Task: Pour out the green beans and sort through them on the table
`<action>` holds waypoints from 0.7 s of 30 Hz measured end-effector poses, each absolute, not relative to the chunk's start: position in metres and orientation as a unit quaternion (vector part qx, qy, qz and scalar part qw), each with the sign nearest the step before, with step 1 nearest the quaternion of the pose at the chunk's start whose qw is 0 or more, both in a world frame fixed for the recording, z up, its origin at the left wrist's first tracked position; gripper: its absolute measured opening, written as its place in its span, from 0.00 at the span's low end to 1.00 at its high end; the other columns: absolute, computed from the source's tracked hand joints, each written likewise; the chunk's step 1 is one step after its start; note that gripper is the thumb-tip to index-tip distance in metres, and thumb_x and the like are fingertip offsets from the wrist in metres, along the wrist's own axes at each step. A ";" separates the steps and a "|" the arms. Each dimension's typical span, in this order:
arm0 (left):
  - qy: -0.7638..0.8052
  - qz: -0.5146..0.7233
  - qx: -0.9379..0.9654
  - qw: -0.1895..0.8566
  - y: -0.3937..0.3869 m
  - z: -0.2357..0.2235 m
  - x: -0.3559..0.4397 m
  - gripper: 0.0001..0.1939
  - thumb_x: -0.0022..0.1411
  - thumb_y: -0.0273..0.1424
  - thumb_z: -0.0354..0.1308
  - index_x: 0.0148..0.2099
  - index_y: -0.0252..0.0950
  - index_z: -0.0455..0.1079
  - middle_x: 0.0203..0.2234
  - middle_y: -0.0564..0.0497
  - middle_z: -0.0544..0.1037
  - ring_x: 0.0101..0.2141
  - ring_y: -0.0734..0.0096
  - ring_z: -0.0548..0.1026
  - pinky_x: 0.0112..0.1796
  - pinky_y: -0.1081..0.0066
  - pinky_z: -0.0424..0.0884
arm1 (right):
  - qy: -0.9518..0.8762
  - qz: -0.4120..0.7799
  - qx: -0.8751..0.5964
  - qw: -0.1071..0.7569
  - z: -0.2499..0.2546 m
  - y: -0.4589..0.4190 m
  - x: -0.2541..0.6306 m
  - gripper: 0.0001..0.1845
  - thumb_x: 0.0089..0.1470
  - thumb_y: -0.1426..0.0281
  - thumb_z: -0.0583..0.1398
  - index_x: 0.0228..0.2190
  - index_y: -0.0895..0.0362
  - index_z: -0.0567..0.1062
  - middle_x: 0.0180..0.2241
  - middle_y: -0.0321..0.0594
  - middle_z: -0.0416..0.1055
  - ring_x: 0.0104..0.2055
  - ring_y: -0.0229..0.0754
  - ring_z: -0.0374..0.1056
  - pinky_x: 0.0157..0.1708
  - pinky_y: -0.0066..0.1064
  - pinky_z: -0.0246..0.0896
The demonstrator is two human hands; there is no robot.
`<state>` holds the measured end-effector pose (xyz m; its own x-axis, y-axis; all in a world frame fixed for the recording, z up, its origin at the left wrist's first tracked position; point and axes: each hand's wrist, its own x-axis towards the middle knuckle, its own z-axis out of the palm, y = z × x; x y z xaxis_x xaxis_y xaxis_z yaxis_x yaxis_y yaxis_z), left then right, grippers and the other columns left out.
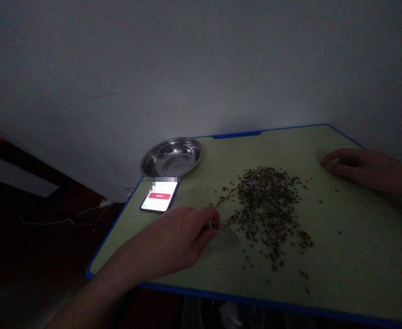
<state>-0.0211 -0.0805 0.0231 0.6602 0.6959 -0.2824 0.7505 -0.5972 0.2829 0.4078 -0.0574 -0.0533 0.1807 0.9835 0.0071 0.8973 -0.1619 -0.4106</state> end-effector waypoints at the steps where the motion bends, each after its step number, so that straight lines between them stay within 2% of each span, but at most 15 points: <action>1: 0.399 -0.072 0.893 0.194 -0.084 0.024 -0.021 0.09 0.65 0.34 0.45 0.40 0.41 0.66 0.28 0.53 0.72 0.28 0.71 0.70 0.25 0.71 0.55 | -0.626 0.131 -0.751 0.164 -0.053 -0.058 0.407 0.25 0.44 0.49 0.53 0.37 0.52 0.73 0.35 0.42 0.78 0.36 0.52 0.73 0.36 0.43 0.68; 8: 0.371 -0.081 0.905 0.192 -0.095 0.028 -0.013 0.09 0.66 0.33 0.44 0.37 0.41 0.65 0.26 0.54 0.72 0.26 0.72 0.69 0.24 0.72 0.54 | -0.630 0.128 -0.745 0.175 -0.052 -0.057 0.407 0.23 0.44 0.51 0.53 0.35 0.52 0.73 0.33 0.43 0.78 0.35 0.53 0.73 0.35 0.45 0.68; 12: 0.372 -0.082 0.906 0.185 -0.093 0.026 -0.008 0.09 0.65 0.32 0.45 0.36 0.40 0.65 0.26 0.53 0.72 0.26 0.72 0.70 0.24 0.72 0.54 | -0.629 0.133 -0.745 0.179 -0.052 -0.058 0.407 0.23 0.44 0.50 0.53 0.35 0.52 0.74 0.36 0.43 0.78 0.37 0.53 0.73 0.36 0.45 0.68; 15: 0.372 -0.083 0.907 0.181 -0.093 0.028 -0.004 0.08 0.64 0.32 0.46 0.36 0.39 0.66 0.25 0.53 0.73 0.25 0.72 0.70 0.24 0.72 0.54 | -0.621 0.134 -0.752 0.173 -0.051 -0.058 0.405 0.23 0.43 0.51 0.53 0.35 0.52 0.74 0.33 0.42 0.78 0.35 0.52 0.73 0.35 0.44 0.68; 18: 0.374 -0.084 0.906 0.180 -0.091 0.031 -0.002 0.09 0.65 0.32 0.46 0.37 0.39 0.67 0.25 0.52 0.73 0.25 0.72 0.70 0.23 0.72 0.54 | -0.625 0.136 -0.749 0.176 -0.051 -0.058 0.404 0.22 0.44 0.51 0.54 0.35 0.52 0.73 0.31 0.40 0.78 0.33 0.51 0.73 0.33 0.42 0.68; 21: 0.380 -0.075 0.905 0.177 -0.087 0.032 -0.003 0.10 0.66 0.33 0.45 0.39 0.39 0.67 0.26 0.51 0.74 0.26 0.71 0.71 0.24 0.72 0.56 | -0.629 0.137 -0.743 0.181 -0.054 -0.058 0.407 0.23 0.46 0.51 0.53 0.36 0.52 0.74 0.33 0.41 0.78 0.34 0.51 0.73 0.34 0.43 0.68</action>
